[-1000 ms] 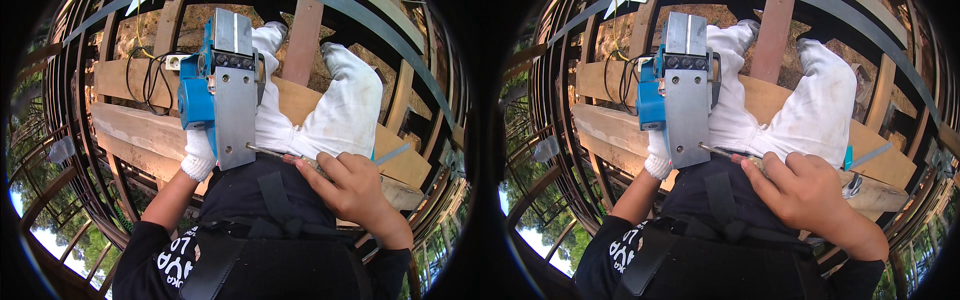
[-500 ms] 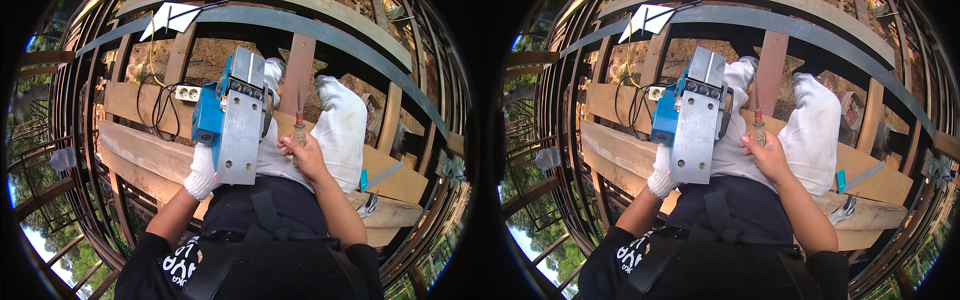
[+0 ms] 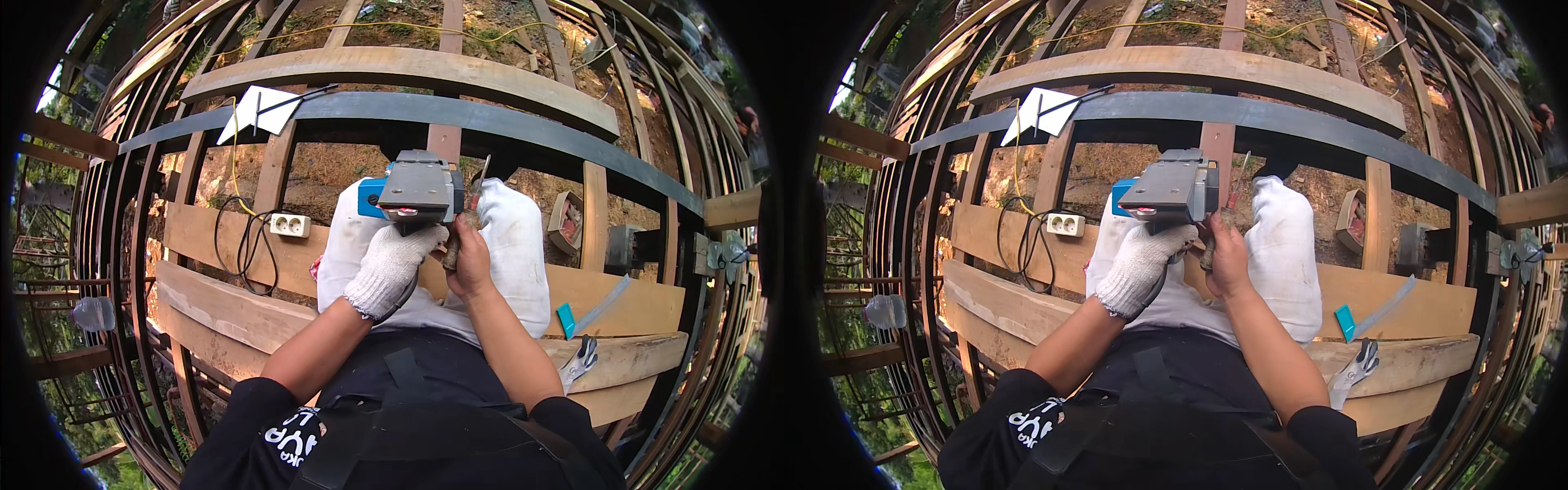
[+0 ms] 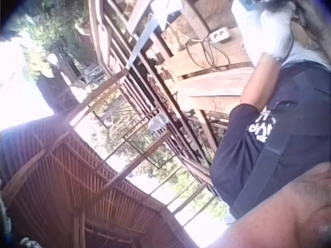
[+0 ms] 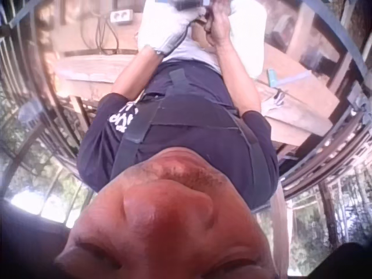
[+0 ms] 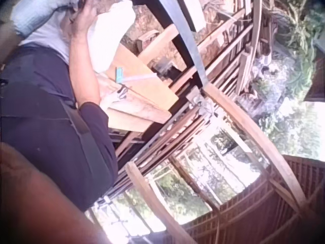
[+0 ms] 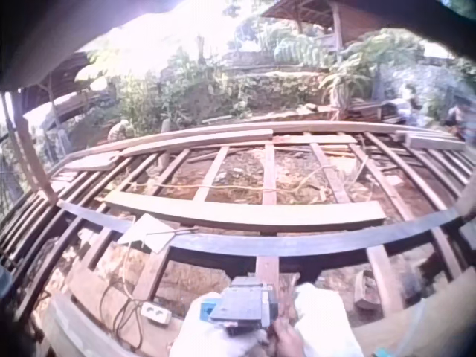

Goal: The person repairs an electric wood planer by using a screwdriver to remove and replace screws from the metal base plate, handling a small electronic component, and inspecting the internal drive belt and motor housing.

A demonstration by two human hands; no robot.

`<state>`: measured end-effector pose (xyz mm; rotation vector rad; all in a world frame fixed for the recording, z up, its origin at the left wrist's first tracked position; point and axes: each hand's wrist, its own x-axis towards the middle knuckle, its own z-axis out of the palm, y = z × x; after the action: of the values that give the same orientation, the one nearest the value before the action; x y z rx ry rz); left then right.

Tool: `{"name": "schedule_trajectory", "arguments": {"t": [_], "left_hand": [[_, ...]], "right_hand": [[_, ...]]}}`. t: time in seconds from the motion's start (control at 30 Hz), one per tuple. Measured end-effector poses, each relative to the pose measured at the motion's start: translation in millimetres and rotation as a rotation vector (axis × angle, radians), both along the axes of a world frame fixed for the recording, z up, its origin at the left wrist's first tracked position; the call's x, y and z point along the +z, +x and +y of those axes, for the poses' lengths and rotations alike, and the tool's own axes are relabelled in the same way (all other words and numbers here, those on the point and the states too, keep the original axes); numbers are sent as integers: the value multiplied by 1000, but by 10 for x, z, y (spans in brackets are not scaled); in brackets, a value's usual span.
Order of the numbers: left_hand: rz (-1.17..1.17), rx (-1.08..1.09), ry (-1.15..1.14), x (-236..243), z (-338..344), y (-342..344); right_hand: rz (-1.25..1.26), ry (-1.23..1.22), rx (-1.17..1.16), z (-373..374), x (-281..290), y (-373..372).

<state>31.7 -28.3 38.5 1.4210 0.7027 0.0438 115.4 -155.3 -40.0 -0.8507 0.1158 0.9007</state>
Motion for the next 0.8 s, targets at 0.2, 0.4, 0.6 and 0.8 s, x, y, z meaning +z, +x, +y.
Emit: {"name": "schedule_trajectory", "arguments": {"t": [0.2,0.4,0.6,0.8], "left_hand": [[46,36,-302,-369,-375,130],[73,76,-416,-577,-454,66],[112,50,-408,-629,-390,64],[108,38,-367,-659,-335,74]], "right_hand": [[128,0,-104,-274,-362,-50],[229,-89,-154,-259,-271,-115],[213,-151,-175,-220,-357,-121],[198,-164,-152,-187,-324,-104]]}}
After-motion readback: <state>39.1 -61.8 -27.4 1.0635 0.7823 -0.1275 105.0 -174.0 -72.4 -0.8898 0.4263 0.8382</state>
